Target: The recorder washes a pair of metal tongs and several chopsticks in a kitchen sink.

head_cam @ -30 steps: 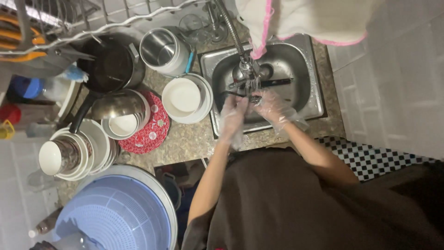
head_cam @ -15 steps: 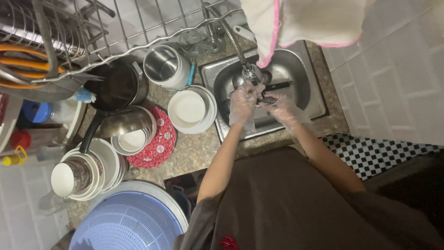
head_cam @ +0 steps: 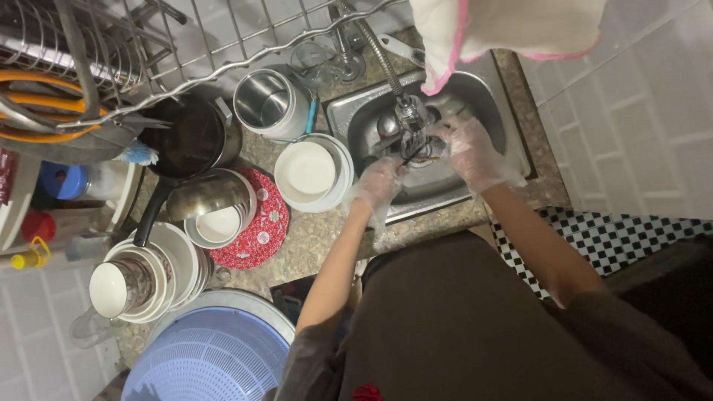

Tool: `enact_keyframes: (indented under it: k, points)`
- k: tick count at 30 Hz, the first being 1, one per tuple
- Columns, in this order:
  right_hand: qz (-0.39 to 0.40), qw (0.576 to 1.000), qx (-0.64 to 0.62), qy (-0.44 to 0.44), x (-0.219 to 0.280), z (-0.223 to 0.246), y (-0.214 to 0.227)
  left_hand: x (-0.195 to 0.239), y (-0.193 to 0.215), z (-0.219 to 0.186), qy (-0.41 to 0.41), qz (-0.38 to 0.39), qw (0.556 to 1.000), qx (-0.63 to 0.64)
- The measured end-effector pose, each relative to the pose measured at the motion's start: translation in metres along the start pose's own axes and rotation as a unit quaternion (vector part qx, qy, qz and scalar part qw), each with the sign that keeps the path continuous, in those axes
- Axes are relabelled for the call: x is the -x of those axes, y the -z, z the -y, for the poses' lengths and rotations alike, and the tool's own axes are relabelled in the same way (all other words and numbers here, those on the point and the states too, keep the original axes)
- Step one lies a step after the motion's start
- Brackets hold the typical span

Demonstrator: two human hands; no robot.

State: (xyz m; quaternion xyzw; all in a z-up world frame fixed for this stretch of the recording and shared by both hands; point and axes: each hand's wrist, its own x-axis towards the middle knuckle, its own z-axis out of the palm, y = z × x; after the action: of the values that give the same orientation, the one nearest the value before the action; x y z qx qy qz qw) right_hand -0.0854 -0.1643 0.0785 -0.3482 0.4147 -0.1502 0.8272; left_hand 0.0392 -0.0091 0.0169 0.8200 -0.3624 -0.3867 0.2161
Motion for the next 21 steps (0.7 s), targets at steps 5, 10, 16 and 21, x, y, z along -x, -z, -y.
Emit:
enact_keyframes:
  k: [5, 10, 16, 21]
  points:
    - [-0.069, 0.773, 0.496, 0.389, -0.019, -0.021, 0.021, -0.059, -0.084, 0.088, -0.143, 0.096, 0.758, 0.629]
    - [0.143, 0.948, 0.1, 0.266, -0.024, -0.062, 0.032, -0.028, -0.058, 0.033, -0.069, 0.006, 0.872, 0.485]
    - [0.298, 0.938, -0.116, 0.132, -0.024, -0.072, 0.024, -0.01, -0.036, 0.016, 0.03, -0.019, 0.925, 0.378]
    - [0.209, 0.964, -0.156, 0.055, -0.036, -0.056, 0.026, -0.015, -0.048, 0.041, -0.054, -0.009, 0.957, 0.284]
